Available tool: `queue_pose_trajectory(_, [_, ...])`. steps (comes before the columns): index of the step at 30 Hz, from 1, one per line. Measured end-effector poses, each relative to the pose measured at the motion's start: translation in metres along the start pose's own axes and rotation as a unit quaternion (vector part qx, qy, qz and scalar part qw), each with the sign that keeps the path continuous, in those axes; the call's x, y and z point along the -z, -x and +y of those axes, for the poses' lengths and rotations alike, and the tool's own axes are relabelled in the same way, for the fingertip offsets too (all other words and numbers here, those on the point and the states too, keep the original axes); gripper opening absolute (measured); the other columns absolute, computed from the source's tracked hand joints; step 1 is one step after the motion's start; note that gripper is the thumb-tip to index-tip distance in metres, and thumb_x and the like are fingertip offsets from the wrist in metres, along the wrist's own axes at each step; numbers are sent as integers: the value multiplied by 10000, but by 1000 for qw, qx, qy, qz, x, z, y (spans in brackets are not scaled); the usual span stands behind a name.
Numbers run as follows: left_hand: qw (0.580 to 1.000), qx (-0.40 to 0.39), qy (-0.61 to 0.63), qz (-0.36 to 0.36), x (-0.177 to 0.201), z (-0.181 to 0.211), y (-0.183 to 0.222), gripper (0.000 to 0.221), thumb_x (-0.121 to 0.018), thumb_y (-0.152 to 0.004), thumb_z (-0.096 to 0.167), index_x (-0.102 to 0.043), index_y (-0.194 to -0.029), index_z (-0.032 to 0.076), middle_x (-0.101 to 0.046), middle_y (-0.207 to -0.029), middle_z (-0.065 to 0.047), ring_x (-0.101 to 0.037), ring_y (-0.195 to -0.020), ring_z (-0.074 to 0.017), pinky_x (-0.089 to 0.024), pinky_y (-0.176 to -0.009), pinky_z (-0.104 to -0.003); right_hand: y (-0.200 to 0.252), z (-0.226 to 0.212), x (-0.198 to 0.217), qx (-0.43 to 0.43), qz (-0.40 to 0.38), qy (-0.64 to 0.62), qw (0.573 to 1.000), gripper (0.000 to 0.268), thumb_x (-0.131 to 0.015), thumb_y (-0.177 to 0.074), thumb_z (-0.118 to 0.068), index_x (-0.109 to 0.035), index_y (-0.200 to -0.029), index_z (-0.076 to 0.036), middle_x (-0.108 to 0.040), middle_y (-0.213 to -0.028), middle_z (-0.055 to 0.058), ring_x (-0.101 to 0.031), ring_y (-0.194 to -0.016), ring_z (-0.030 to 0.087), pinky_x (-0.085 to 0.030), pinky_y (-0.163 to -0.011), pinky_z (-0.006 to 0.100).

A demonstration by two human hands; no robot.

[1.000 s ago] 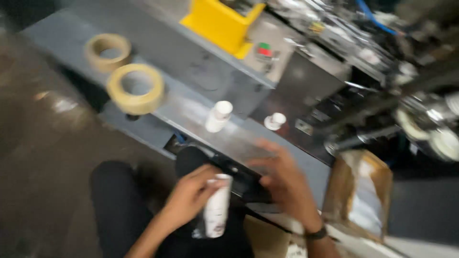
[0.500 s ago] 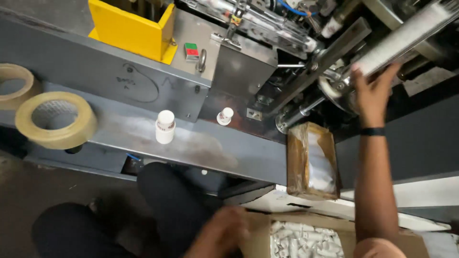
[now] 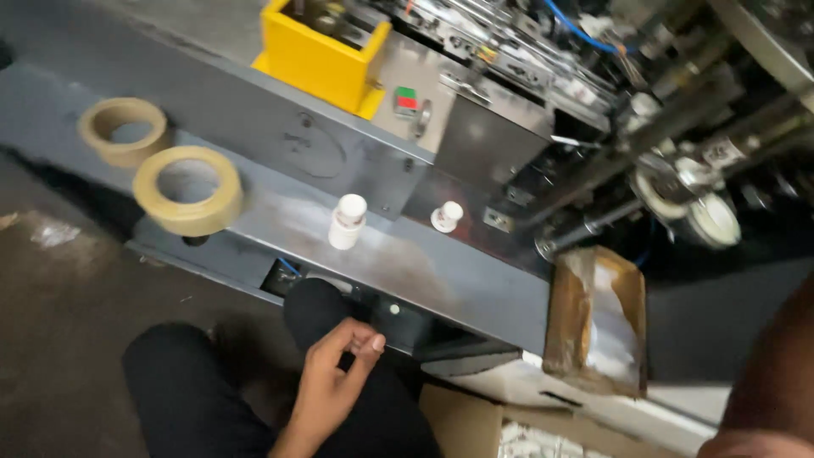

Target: The person is seen picking up small white bottles from a surface and placing them inside plastic bags.

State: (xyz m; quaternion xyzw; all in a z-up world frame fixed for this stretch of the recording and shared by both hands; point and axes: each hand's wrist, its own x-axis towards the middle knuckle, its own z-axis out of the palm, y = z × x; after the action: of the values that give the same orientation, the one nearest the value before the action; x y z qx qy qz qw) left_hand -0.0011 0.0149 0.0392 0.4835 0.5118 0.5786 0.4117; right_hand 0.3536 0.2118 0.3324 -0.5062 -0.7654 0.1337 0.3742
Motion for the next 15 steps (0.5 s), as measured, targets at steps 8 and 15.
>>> queue_pose_trajectory(8, [939,-83,323,82,29,52,-35,570,-650,-990,210,-360,-1466,89,-569,-1380,-111,-653,-1204,-217,-550,-989,-356,117,-59,-210,127,-279,-106,946,699,-907,-724,-113,-611,-1351,-24,-701,-1300,153,-690,-1197,256,-540,-992,371])
queue_pose_trajectory(15, [906,132,402,-6,3,5,-32,413,-684,-946,169,-410,-1237,65,-672,-1113,-178,-706,-901,-238,-625,-695,-371,129,-31,-259,-40,-156,-391,906,647,-819,-816,-32,-480,-1367,-30,-695,-1307,157,-701,-1186,260,-587,-1009,412])
